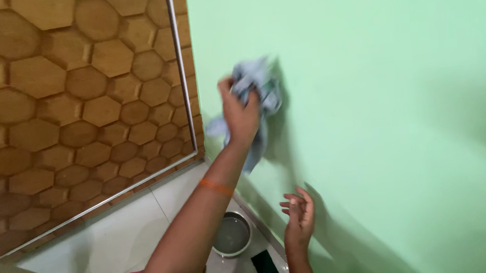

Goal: The person wipes a light green wall with a cloth, repeatedly dipping the cloth into a metal bowl of water on the floor. The person cleans the wall in sections, moving from the upper area down to the baseboard.

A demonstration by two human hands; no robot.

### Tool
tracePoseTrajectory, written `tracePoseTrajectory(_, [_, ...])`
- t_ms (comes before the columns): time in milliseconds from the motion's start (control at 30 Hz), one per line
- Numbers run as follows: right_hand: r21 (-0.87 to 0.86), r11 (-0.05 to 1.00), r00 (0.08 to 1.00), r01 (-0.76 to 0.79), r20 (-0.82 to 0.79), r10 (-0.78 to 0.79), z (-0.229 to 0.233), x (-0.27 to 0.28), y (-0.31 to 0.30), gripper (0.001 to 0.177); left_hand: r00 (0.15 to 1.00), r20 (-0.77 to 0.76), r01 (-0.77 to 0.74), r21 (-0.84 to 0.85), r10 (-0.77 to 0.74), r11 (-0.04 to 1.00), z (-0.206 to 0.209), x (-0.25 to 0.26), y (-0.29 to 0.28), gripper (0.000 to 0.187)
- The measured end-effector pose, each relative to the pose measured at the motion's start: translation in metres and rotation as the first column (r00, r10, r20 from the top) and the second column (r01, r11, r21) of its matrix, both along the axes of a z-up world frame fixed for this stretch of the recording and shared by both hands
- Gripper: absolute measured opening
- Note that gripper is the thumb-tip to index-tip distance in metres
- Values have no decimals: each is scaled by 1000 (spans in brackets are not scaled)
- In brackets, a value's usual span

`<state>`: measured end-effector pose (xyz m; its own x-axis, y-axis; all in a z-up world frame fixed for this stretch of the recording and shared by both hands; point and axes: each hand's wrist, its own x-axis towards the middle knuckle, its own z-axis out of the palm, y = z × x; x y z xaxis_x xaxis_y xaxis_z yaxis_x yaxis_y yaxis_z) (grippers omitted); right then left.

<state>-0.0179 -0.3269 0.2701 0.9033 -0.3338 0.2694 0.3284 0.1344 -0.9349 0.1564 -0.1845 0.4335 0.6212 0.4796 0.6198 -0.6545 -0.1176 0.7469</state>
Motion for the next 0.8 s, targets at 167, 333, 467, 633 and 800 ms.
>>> tracePoseTrajectory(167, [-147, 984, 994, -102, -64, 93, -19, 10, -8, 43, 953, 28, -299, 249, 302, 921, 41, 25, -48, 55])
tracePoseTrajectory(333, [-322, 940, 987, -115, -140, 72, -34, 13, -3, 43, 970, 71, -243, 406, 234, 881, 11, -45, -84, 63])
tracePoseTrajectory(467, [-586, 811, 977, 9, 178, 118, -45, 23, -5, 48, 993, 110, -89, 549, 34, 831, -16, -102, -108, 79])
tracePoseTrajectory(633, [-434, 894, 992, -106, 11, 123, -61, 3, -22, 45, 963, 261, -236, 697, 67, 677, -24, -77, -87, 71])
tracePoseTrajectory(800, [-389, 917, 947, -81, -318, -51, -46, 4, -18, 43, 975, 163, -218, 549, 152, 807, -31, -1, -21, 59])
